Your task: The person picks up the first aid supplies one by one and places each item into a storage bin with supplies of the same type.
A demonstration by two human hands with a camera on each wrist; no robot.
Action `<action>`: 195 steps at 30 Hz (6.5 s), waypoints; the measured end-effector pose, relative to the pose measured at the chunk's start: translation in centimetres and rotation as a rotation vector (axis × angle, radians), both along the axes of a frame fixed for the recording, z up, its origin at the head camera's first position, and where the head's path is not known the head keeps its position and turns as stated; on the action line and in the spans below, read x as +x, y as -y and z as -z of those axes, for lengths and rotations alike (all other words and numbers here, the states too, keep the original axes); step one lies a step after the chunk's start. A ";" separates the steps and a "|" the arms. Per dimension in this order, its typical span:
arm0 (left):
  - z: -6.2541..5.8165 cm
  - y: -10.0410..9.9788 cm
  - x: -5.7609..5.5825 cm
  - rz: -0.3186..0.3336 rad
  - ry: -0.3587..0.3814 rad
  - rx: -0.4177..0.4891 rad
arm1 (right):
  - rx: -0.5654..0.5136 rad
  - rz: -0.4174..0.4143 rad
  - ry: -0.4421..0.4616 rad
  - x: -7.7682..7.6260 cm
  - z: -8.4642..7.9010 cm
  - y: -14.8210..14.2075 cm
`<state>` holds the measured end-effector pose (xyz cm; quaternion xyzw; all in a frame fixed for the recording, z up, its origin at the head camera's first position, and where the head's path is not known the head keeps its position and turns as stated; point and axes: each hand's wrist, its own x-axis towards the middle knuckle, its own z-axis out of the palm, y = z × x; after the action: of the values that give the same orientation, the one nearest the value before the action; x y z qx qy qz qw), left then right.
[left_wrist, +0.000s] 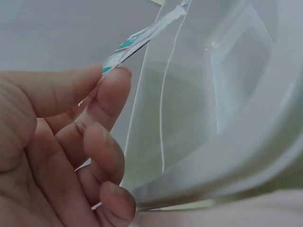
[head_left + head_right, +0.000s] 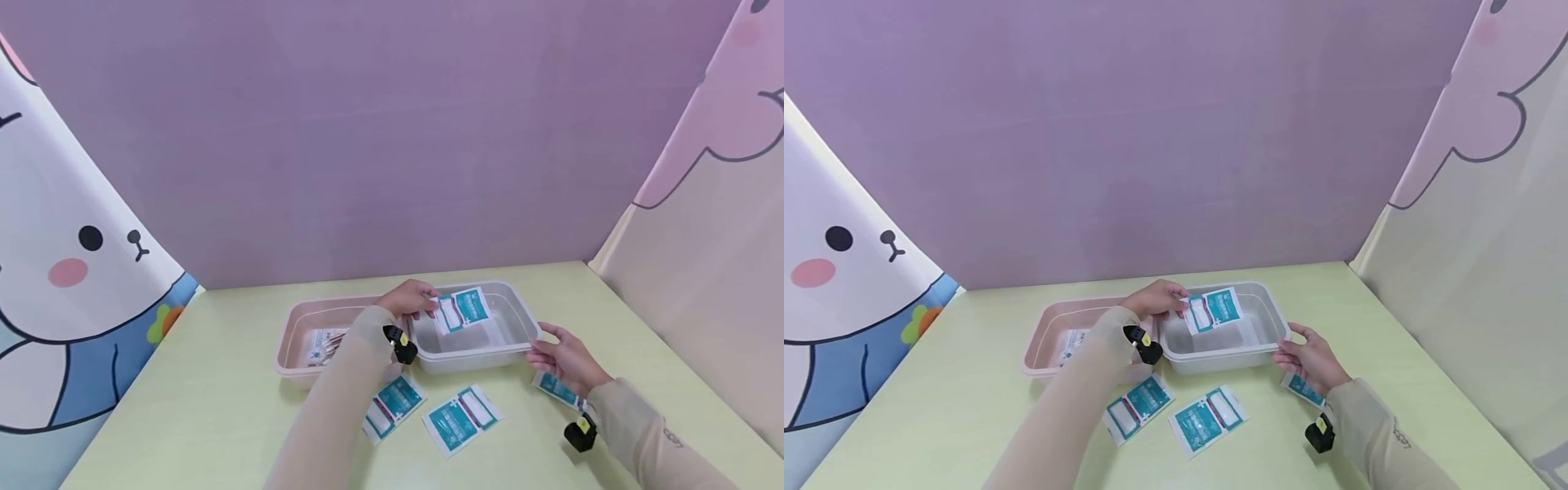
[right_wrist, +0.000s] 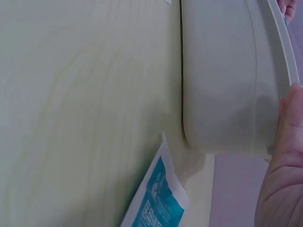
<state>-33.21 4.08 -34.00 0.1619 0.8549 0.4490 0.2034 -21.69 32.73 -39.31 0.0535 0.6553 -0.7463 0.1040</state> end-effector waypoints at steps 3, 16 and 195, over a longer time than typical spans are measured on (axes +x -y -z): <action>0.1 -0.1 -0.1 0.007 -0.001 -0.015 | 0.008 -0.005 -0.006 0.1 -0.2 0.0; 0.4 -1.0 0.0 -0.040 0.016 -0.022 | 0.013 -0.011 -0.010 0.3 -0.4 -0.4; -2.6 2.4 3.2 -0.102 -0.201 -0.070 | 0.072 -0.044 0.040 0.0 -0.9 0.0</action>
<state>-30.05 1.66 -31.42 0.1552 0.8932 0.4103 0.0990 -21.66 32.72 -38.39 0.0577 0.6805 -0.7185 0.1316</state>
